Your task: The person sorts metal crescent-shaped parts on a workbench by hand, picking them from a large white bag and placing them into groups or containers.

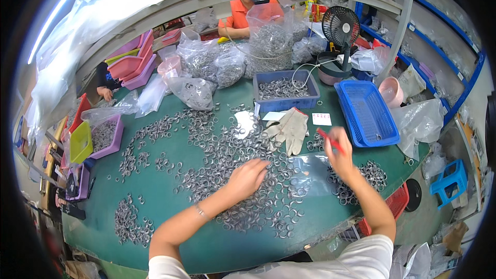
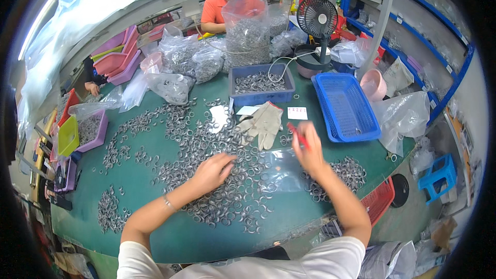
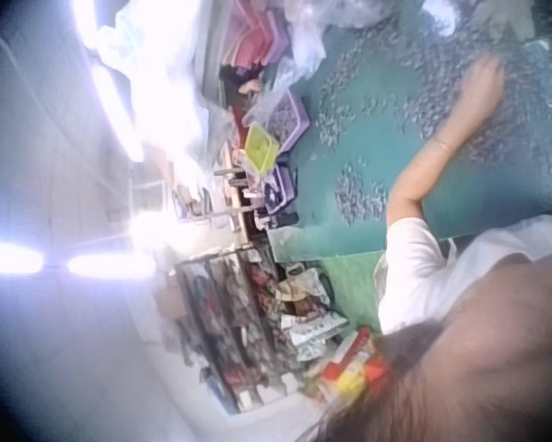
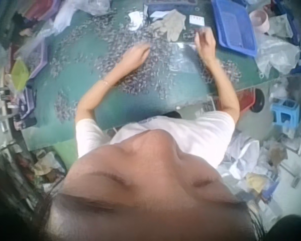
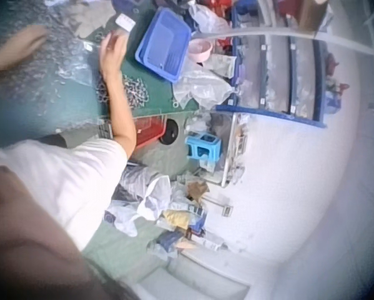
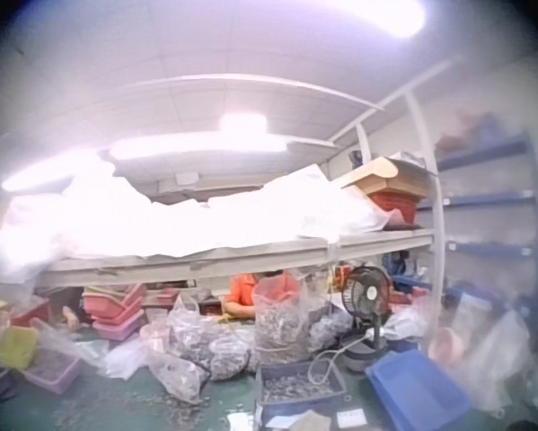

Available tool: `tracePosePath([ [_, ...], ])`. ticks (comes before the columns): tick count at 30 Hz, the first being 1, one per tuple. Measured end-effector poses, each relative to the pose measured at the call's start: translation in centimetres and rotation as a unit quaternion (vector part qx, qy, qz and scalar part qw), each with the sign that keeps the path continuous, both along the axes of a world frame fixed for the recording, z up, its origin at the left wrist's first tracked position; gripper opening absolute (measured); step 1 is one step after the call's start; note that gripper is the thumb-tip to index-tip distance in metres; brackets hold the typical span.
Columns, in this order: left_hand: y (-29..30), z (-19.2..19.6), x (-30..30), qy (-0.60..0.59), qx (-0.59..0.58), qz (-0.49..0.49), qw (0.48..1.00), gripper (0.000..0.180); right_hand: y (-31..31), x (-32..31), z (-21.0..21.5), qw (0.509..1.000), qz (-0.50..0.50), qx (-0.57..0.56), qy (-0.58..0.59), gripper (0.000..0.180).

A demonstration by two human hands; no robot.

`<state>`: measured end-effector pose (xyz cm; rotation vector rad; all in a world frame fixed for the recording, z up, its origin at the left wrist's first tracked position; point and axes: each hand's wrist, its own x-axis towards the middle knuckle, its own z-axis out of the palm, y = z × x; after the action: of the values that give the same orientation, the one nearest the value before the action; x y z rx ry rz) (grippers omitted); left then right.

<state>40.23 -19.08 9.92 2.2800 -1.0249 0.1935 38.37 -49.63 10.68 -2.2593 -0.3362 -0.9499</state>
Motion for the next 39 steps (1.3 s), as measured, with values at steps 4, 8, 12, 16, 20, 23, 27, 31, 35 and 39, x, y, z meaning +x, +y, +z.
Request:
tracePosePath([
  [4,-6.7,-1.9,4.9,0.023,-0.007,-0.033,0.999,0.025,1.0,-5.9,-5.0,0.972,0.056,0.188,-0.133,0.014],
  [8,-12.6,-4.5,9.9,-0.024,-0.016,-0.058,0.998,0.027,0.7,-4.5,-6.3,0.985,-0.021,0.124,-0.120,0.026],
  [12,-17.4,-6.0,14.2,-0.071,-0.021,-0.057,0.996,0.027,2.0,-3.9,-7.7,0.989,-0.048,0.114,-0.083,0.038],
  [16,-21.6,-6.6,17.7,-0.048,-0.019,-0.040,0.998,0.036,3.4,-4.8,-8.5,0.993,-0.054,0.092,-0.058,0.036],
  [20,-24.7,-8.5,19.9,-0.004,0.017,0.010,1.000,0.042,3.7,-5.0,-8.9,0.993,-0.033,0.107,-0.045,0.034],
  [23,-25.9,-8.9,20.9,0.055,0.035,0.047,0.997,0.047,3.6,-4.9,-9.0,0.993,-0.015,0.108,-0.038,0.030],
  [27,-26.8,-7.5,21.5,0.155,0.105,0.040,0.981,0.031,3.3,-4.8,-8.6,0.995,-0.012,0.091,-0.037,0.039],
  [31,-24.5,-6.3,19.6,0.143,-0.068,0.009,0.987,0.025,3.5,-4.7,-9.2,0.994,-0.027,0.089,-0.058,0.038],
  [35,-16.8,-2.7,13.1,0.279,-0.255,-0.046,0.925,0.022,2.8,-4.8,-9.0,0.995,-0.053,0.039,-0.074,0.035],
  [39,-4.8,0.1,2.4,0.361,-0.318,0.049,0.875,0.020,2.4,-4.6,-9.2,0.994,-0.060,0.015,-0.095,0.033],
])
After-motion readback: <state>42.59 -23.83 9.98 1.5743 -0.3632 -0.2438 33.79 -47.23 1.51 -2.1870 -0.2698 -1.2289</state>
